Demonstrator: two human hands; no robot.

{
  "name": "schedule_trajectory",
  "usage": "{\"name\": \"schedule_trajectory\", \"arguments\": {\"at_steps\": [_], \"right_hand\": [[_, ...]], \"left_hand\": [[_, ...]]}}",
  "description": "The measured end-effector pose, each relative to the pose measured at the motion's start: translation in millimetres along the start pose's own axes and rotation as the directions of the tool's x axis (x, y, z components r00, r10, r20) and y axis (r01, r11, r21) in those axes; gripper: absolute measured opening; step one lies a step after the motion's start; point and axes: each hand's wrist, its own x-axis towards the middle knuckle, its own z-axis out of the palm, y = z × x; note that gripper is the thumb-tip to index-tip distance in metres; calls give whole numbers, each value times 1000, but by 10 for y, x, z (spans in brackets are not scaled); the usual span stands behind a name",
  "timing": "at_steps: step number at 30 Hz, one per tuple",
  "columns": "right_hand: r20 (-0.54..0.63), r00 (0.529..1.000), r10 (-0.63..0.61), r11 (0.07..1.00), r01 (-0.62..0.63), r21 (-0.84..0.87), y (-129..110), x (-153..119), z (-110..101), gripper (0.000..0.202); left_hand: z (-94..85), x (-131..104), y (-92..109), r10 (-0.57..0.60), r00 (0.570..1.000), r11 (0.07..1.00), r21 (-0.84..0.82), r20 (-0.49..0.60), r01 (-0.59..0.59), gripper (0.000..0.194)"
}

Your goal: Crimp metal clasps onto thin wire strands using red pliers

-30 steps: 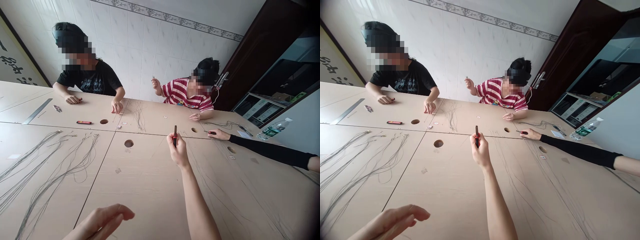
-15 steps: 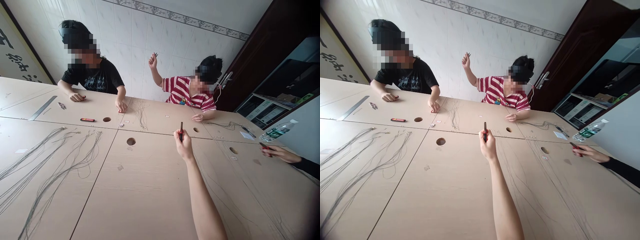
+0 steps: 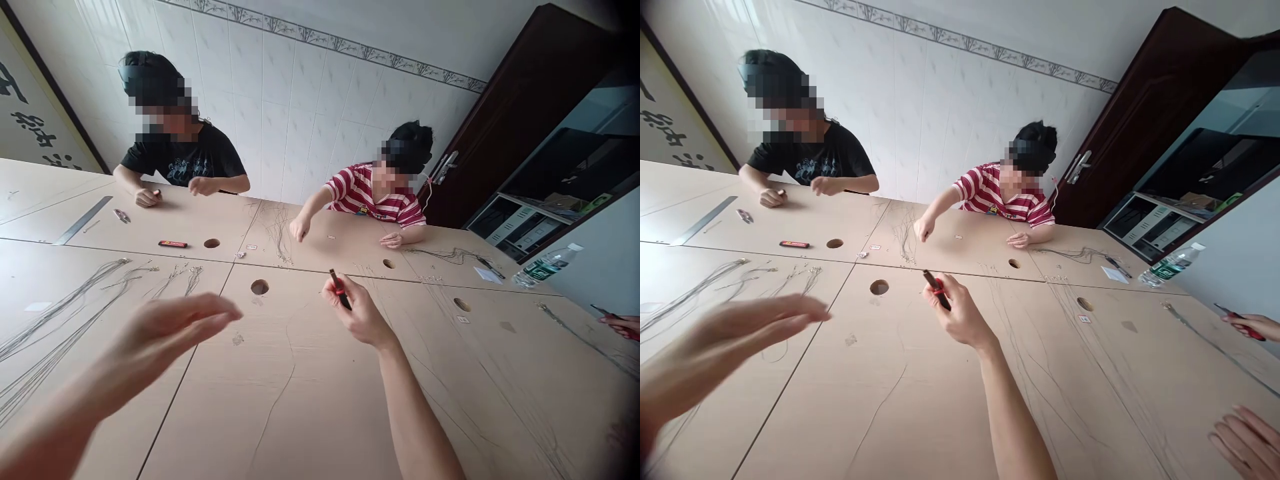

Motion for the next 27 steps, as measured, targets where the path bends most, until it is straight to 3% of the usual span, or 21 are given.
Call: {"name": "schedule_trajectory", "arguments": {"at_steps": [2, 4, 8, 12, 15, 20, 27], "right_hand": [[54, 998, -14, 1000, 14, -13, -84, 7, 10, 18], [100, 995, -19, 999, 23, -39, -141, 16, 19, 18], [137, 990, -40, 994, 53, -96, -198, 35, 38, 20], [181, 982, -57, 991, 77, -108, -215, 46, 58, 22], [208, 977, -53, 993, 73, -90, -220, 47, 70, 22], [228, 971, -70, 993, 90, -76, -217, 40, 86, 21], [280, 957, -73, 991, 100, -84, -213, 41, 85, 23]], "left_hand": [[236, 300, 138, 61, 993, 997, 47, 99, -66, 21], [465, 490, 221, 129, 986, 990, 47, 104, -135, 20], [704, 573, 256, 150, 980, 985, 62, 132, -159, 19], [698, 589, 238, 101, 978, 995, 9, 182, -104, 24], [670, 649, 203, 21, 964, 996, -91, 266, 3, 26], [670, 695, 69, -26, 877, 963, -222, 481, 151, 26], [717, 672, -71, -69, 773, 832, -391, 631, 394, 24]]}}
